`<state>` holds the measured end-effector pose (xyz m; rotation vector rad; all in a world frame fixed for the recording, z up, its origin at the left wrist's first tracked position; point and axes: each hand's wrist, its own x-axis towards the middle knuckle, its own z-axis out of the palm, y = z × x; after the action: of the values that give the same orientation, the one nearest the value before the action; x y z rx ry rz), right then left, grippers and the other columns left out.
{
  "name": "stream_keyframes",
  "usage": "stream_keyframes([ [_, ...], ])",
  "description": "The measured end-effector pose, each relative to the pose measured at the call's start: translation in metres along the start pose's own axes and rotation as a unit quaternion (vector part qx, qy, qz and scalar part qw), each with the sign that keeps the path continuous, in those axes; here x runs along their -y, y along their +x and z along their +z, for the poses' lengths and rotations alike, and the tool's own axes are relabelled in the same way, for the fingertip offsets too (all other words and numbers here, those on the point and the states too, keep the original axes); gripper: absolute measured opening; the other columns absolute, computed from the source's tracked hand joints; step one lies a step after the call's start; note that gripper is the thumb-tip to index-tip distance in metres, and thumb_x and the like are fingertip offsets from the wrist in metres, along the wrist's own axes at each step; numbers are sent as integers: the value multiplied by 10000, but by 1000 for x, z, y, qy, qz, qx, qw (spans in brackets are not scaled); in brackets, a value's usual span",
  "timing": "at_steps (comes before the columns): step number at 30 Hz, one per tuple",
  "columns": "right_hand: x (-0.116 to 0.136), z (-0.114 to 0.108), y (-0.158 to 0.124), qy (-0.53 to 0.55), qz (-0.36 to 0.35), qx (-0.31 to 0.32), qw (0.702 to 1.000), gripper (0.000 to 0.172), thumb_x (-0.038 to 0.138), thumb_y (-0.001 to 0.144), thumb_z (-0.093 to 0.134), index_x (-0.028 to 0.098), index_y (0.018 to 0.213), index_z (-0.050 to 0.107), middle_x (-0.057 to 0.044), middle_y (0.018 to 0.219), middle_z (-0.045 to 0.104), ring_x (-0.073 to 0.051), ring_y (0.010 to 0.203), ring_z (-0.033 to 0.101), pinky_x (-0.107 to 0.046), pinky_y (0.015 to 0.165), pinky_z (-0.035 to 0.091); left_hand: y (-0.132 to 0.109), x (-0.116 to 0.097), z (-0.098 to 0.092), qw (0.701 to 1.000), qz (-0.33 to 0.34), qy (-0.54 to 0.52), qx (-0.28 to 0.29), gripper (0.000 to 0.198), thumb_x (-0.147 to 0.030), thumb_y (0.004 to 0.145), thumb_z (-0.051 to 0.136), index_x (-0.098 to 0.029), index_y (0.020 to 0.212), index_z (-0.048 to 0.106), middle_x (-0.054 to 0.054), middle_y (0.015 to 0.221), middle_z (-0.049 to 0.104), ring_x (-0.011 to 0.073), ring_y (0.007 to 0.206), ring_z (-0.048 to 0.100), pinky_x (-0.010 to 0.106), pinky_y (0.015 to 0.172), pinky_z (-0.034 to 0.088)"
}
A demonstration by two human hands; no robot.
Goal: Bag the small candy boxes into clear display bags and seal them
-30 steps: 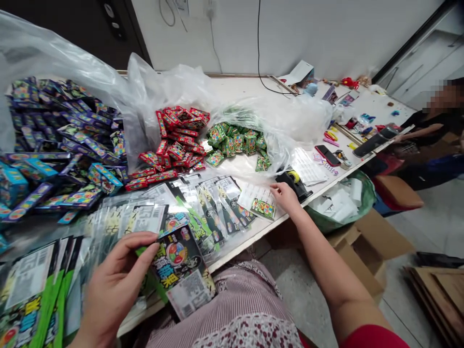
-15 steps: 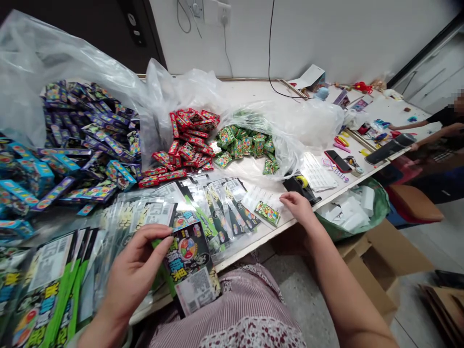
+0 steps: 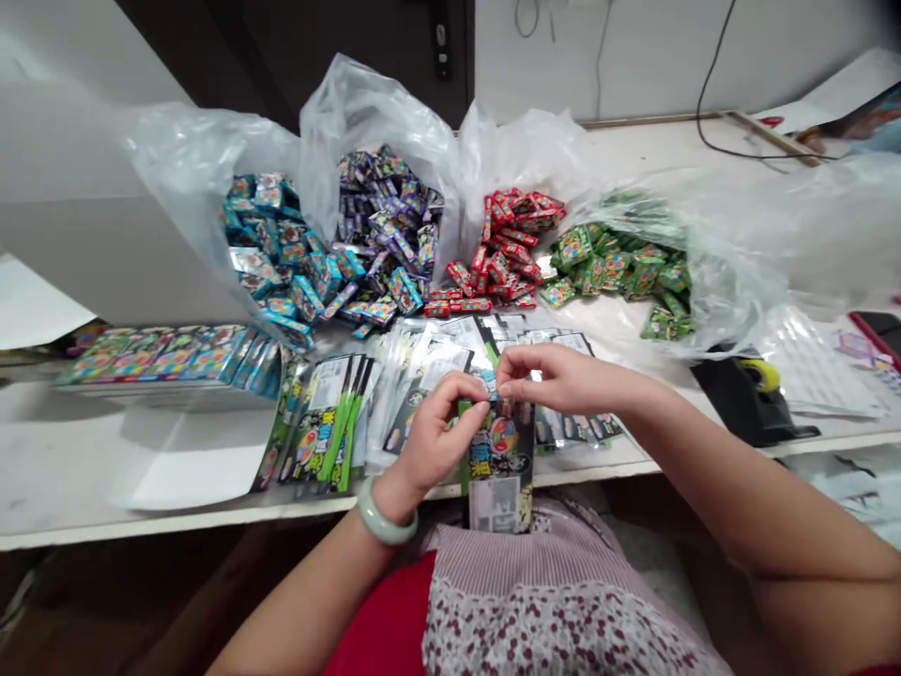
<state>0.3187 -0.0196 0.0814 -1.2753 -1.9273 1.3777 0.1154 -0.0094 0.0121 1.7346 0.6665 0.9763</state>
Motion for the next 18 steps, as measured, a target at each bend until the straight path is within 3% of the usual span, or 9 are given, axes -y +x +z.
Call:
stream_keyframes([
  [9,-8,3,16,-3,30,24,999,115,288,865,581,184,816,577,8,731,598,-123,657,526,-260,633,421,-1,8,-2,1000,2,-30,-10,53,-230,878,615,-193,878,577,27,871,579,160,847,556,315,781,435],
  [13,-10,6,17,-17,33,13,999,112,274,864,577,185,796,574,3,721,591,-127,660,523,-263,631,412,-2,8,5,999,10,-6,-50,180,-211,801,724,-195,858,554,7,842,565,148,818,548,303,768,433],
  [18,-18,9,20,27,65,-4,998,85,265,834,616,190,824,577,5,733,584,-123,674,518,-253,630,407,-2,6,7,997,28,13,-71,143,-151,820,671,-191,839,535,2,819,548,139,805,543,295,760,440],
])
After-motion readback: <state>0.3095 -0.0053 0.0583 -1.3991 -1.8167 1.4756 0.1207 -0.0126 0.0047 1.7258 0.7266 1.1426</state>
